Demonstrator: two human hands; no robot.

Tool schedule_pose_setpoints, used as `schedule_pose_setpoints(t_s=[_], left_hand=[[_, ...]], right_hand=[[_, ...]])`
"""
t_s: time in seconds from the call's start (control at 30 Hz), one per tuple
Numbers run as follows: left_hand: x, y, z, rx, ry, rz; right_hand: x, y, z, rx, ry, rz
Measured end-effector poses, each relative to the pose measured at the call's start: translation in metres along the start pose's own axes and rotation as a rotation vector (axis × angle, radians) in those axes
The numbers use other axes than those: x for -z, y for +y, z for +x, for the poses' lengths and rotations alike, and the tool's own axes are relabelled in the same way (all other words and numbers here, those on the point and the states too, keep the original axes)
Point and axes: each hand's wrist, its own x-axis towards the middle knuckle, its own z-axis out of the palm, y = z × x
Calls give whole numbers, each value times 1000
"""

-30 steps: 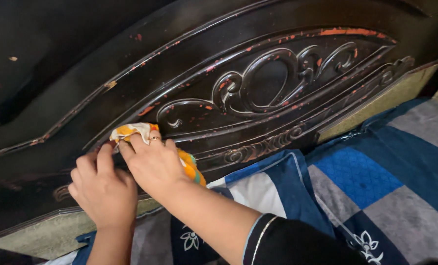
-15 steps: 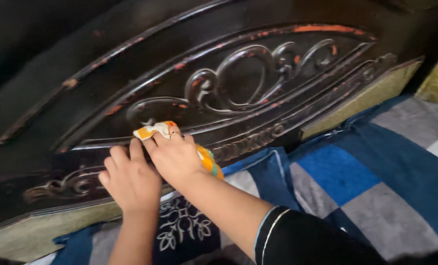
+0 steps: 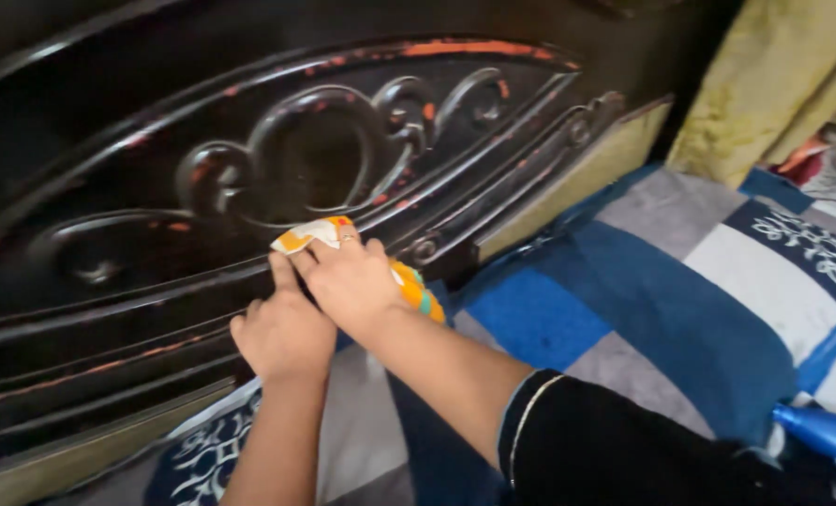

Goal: Cleaning the ornate wooden headboard of a bed using a cloth.

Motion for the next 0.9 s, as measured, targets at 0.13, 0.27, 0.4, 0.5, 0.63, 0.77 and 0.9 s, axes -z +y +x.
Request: schedule_pose_setpoints(t_s=[0.13,0.27,0.4,0.5,0.63,0.77,0.9], left_hand=[[-5,7,-1,50,-7,-49],[0,3,0,36,39,-21],[15,5,8,-95,229,-135],[37,13,16,-164,336,-262],[56,13,27,-166,480,-348],[64,5,40,-183,600,-372],[67,3,41,-248,643,-348]], right_hand=[[0,6,0,-5,12,54],[5,13,5,-64,-18,158],[26,25,22,-169,-16,290],[47,32,43,-208,194,371],[40,23,77,-308,468,532],[28,18,59,-291,484,569],[9,30,23,-136,370,616]])
